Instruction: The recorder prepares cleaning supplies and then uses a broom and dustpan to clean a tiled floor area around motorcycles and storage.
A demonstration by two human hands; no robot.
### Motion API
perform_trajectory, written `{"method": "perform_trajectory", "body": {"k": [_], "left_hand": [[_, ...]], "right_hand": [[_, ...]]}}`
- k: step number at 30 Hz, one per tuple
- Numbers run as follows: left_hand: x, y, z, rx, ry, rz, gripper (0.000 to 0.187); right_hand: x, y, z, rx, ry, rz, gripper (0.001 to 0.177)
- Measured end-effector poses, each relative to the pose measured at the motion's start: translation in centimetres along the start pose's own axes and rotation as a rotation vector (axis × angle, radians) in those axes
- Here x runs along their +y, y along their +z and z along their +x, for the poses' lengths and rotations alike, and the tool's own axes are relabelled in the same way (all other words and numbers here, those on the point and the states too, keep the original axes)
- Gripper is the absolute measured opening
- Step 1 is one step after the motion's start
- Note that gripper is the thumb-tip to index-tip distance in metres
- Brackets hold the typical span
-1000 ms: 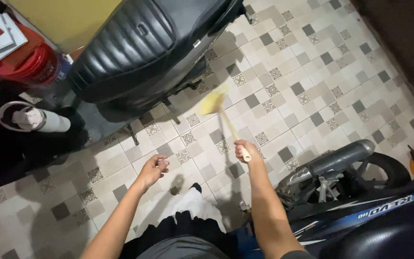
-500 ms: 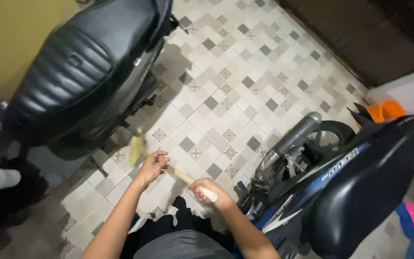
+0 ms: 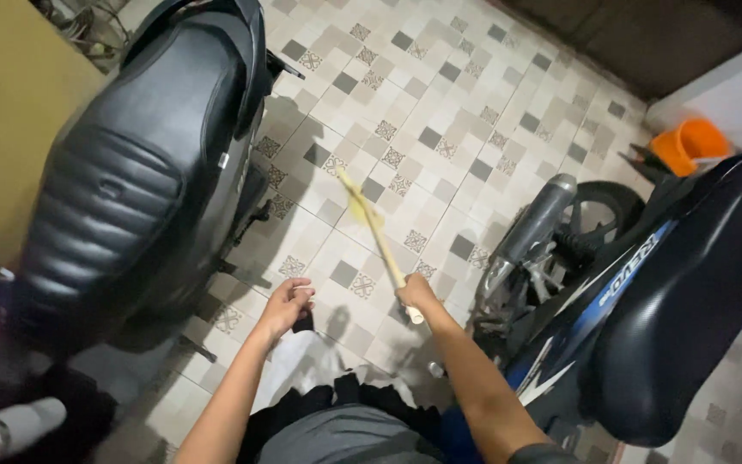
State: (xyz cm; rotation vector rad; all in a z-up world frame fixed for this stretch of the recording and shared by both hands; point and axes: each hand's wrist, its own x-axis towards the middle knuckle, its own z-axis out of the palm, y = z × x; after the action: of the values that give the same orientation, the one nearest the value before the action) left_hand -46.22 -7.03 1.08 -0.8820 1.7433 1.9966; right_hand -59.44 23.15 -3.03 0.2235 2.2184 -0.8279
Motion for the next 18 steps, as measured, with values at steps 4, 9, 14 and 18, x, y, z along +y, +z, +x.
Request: {"method": "perform_trajectory", "body": {"k": [4, 9, 14, 18], "left_hand": [[3.9, -2.3, 5.2, -0.079, 0.011, 0.068, 0.038], [9.8, -2.1, 11.3, -0.156, -0.009, 0.186, 0.038], [13.9, 0.5, 14.6, -0.246, -0.009, 0.252, 0.038], [14.2, 1.3, 16.5, -0.339, 0.000, 0.241, 0.039]], "right_hand": [[-0.1, 0.5, 1.1, 0.029, 0.016, 0.162, 0.028], [1.6, 0.2, -5.5, 0.037, 0.142, 0.180, 0.036], [11.1, 8.8, -0.6, 0.350, 0.005, -0.201, 0.031], [5.0, 7.5, 3.9, 0.085, 0.646, 1.135, 0.019]]}}
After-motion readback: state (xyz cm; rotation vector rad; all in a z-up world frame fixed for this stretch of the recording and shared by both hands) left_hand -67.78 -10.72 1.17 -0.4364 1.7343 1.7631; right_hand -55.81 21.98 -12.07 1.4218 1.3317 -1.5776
